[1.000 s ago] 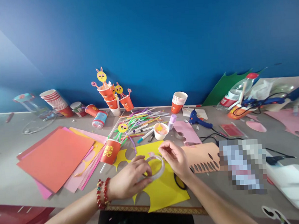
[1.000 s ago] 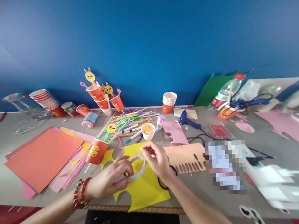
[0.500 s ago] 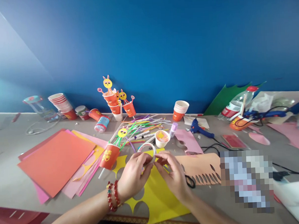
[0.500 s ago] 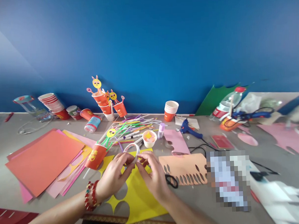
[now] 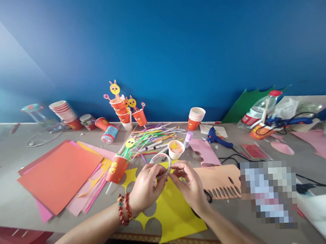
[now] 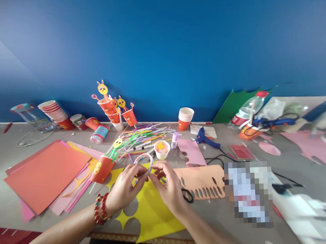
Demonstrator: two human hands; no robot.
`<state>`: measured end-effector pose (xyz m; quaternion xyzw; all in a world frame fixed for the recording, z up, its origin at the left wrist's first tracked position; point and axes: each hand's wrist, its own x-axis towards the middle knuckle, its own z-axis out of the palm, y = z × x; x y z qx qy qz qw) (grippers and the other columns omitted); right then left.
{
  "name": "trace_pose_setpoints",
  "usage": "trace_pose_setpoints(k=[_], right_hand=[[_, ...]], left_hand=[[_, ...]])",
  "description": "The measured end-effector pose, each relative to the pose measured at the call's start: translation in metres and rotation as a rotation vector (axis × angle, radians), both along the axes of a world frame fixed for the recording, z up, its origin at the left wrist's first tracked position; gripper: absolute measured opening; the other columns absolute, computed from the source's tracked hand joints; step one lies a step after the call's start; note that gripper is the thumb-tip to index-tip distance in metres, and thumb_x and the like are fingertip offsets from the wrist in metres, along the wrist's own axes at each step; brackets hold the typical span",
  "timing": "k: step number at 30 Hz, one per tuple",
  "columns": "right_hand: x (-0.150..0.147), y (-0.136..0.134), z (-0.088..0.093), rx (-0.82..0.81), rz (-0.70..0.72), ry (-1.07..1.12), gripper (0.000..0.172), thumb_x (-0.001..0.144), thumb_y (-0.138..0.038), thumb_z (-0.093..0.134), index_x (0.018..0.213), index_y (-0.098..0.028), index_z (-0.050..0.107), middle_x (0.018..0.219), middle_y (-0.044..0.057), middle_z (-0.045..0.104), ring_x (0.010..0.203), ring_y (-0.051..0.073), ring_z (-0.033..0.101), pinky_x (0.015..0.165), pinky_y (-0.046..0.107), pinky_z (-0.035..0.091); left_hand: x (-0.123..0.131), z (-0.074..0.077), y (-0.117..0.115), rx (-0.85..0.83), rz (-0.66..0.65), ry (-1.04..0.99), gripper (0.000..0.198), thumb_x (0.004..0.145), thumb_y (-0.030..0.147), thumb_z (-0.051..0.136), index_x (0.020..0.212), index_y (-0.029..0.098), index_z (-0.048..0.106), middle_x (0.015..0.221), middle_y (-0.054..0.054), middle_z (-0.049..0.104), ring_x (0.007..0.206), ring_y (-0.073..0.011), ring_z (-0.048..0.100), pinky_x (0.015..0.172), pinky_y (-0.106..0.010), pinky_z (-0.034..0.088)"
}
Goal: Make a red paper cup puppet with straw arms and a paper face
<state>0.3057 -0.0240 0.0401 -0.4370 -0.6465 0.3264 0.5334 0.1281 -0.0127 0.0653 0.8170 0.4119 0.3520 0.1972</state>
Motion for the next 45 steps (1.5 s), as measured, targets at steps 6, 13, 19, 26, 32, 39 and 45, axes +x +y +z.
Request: trace_pose_setpoints(k=[6,13,19,26,32,39,45], right_hand=[[0.002,0.000,0.006,0.064,0.037,-0.047,0.012,0.096,-0.025,0.059,0.084,-0.023,0.061,0.089,0.005,0.062,0.083,0.020,0.064,0.070,0.029,0.054],[0.000,-0.005,0.004,0.092,0.048,-0.067,0.009,0.095,-0.019,0.058,0.087,-0.024,0.060,0.088,0.005,0.065,0.084,0.020,0.064,0.076,0.031,0.054],[0.000,-0.005,0.002,0.097,0.025,-0.066,0.009,0.093,-0.018,0.062,0.099,-0.025,0.063,0.088,0.004,0.067,0.078,0.019,0.066,0.073,0.030,0.055],[0.002,-0.004,0.011,0.163,0.036,-0.104,0.011,0.094,-0.017,0.060,0.087,-0.024,0.065,0.089,0.005,0.066,0.086,0.022,0.065,0.077,0.033,0.053],[0.003,-0.004,0.009,0.159,0.044,-0.092,0.010,0.094,-0.016,0.060,0.087,-0.024,0.064,0.091,0.005,0.064,0.086,0.021,0.064,0.077,0.031,0.051],[0.003,-0.002,0.004,0.183,0.071,-0.106,0.012,0.094,-0.013,0.059,0.088,-0.023,0.060,0.090,0.003,0.061,0.085,0.018,0.062,0.077,0.029,0.049],[0.004,-0.003,0.005,0.199,0.081,-0.141,0.013,0.094,-0.010,0.058,0.091,-0.023,0.059,0.092,0.003,0.060,0.087,0.018,0.062,0.077,0.029,0.049]], left_hand=[[0.000,0.004,-0.002,-0.031,-0.016,-0.021,0.010,0.094,0.018,0.049,0.087,0.022,0.054,0.079,-0.002,0.069,0.077,-0.0195,0.061,0.076,-0.033,0.048],[0.000,0.005,-0.001,-0.061,-0.015,-0.065,0.013,0.092,0.016,0.046,0.083,0.022,0.052,0.075,-0.001,0.066,0.075,-0.0201,0.058,0.074,-0.033,0.045],[0.001,0.003,0.001,-0.029,-0.021,-0.073,0.013,0.091,0.014,0.047,0.082,0.022,0.051,0.075,0.000,0.063,0.073,-0.0190,0.056,0.075,-0.033,0.043],[0.002,0.005,0.003,-0.010,-0.022,-0.071,0.013,0.090,0.012,0.046,0.082,0.022,0.051,0.074,0.000,0.061,0.073,-0.0185,0.054,0.075,-0.033,0.042],[0.002,0.002,0.001,-0.036,-0.028,-0.116,0.013,0.090,0.012,0.047,0.081,0.021,0.050,0.074,0.000,0.059,0.073,-0.0177,0.053,0.075,-0.031,0.041],[0.002,-0.001,0.002,-0.107,-0.037,-0.164,0.014,0.089,0.012,0.048,0.078,0.021,0.048,0.073,0.001,0.056,0.074,-0.0161,0.051,0.075,-0.030,0.039],[0.002,-0.004,0.000,-0.174,-0.030,-0.229,0.014,0.088,0.011,0.048,0.076,0.020,0.047,0.073,0.001,0.054,0.074,-0.0155,0.048,0.074,-0.029,0.037]])
